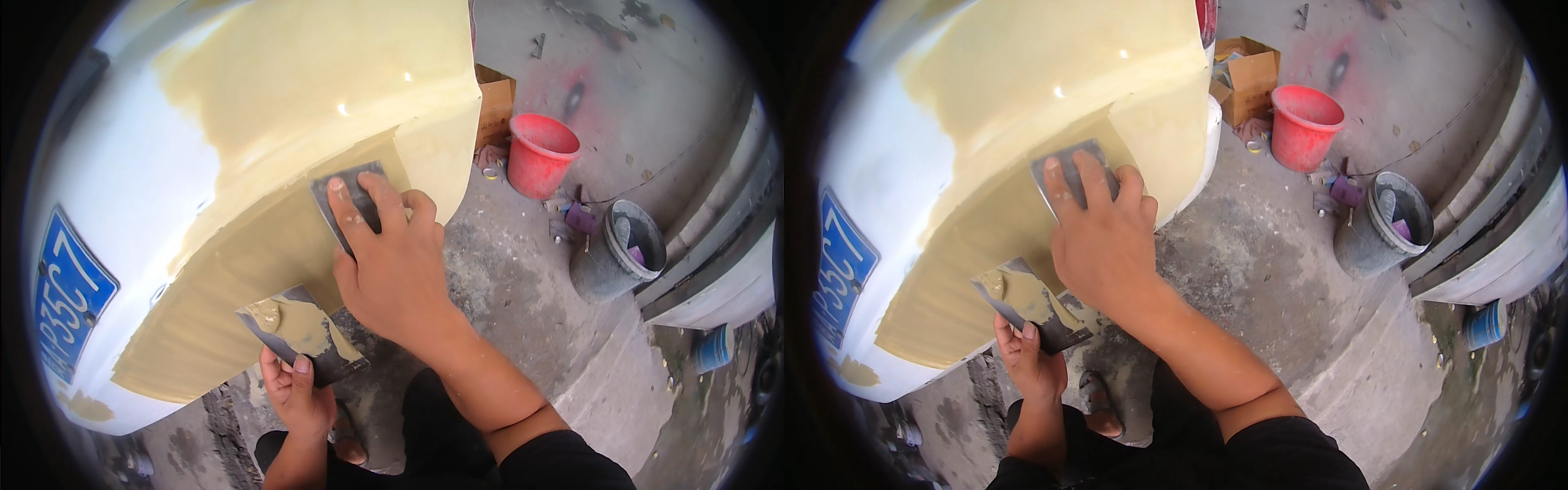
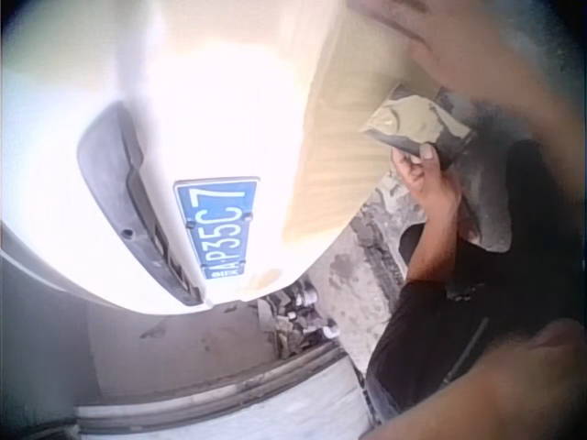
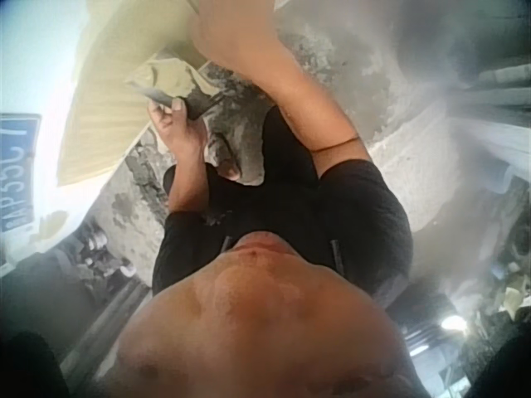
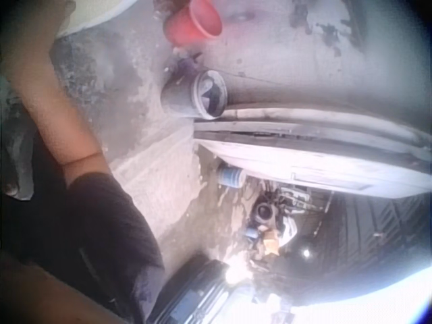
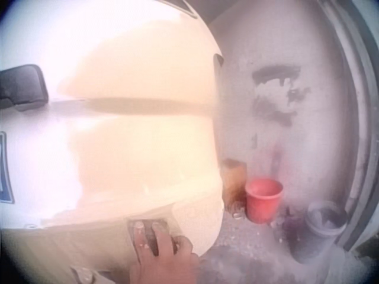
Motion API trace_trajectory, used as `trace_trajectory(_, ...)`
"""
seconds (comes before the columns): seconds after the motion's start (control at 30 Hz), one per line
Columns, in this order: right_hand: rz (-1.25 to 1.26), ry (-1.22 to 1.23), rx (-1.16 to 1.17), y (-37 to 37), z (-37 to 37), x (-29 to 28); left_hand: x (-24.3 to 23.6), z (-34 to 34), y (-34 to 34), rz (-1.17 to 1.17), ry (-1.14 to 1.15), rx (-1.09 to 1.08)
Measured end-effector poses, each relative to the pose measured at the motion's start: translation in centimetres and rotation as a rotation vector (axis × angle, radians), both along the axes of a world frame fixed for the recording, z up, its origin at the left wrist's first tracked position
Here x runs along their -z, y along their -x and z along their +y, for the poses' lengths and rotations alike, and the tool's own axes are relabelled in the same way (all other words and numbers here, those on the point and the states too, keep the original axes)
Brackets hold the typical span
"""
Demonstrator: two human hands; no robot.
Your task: The person applies body filler to the rear panel of a car using a spreader and a putty knife.
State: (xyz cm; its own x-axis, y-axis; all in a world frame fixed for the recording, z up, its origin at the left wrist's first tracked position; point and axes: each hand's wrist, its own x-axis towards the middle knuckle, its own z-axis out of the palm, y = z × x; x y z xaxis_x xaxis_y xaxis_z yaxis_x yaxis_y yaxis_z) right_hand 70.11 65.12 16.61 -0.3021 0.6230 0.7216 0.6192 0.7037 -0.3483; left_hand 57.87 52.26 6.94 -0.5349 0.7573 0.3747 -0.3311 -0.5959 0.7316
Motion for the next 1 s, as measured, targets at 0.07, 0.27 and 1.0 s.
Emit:
trace_trajectory(0.07, 0.026, -0.005, -0.007, -0.7, 0.4, 0.3, -0.1, -0.1, 0.2, 0.007, -0.007, -0.009)
trace_trajectory(0.27, 0.165, -0.059, 0.150, -3.9, 5.7, -0.5, 0.3, 0.2, 0.2, 0.008, 0.004, 0.003)
trace_trajectory(1.0, -0.008, -0.102, -0.098, -2.5, 4.0, 14.8, 0.8, -0.4, 1.3, 0.036, 0.033, -0.015)
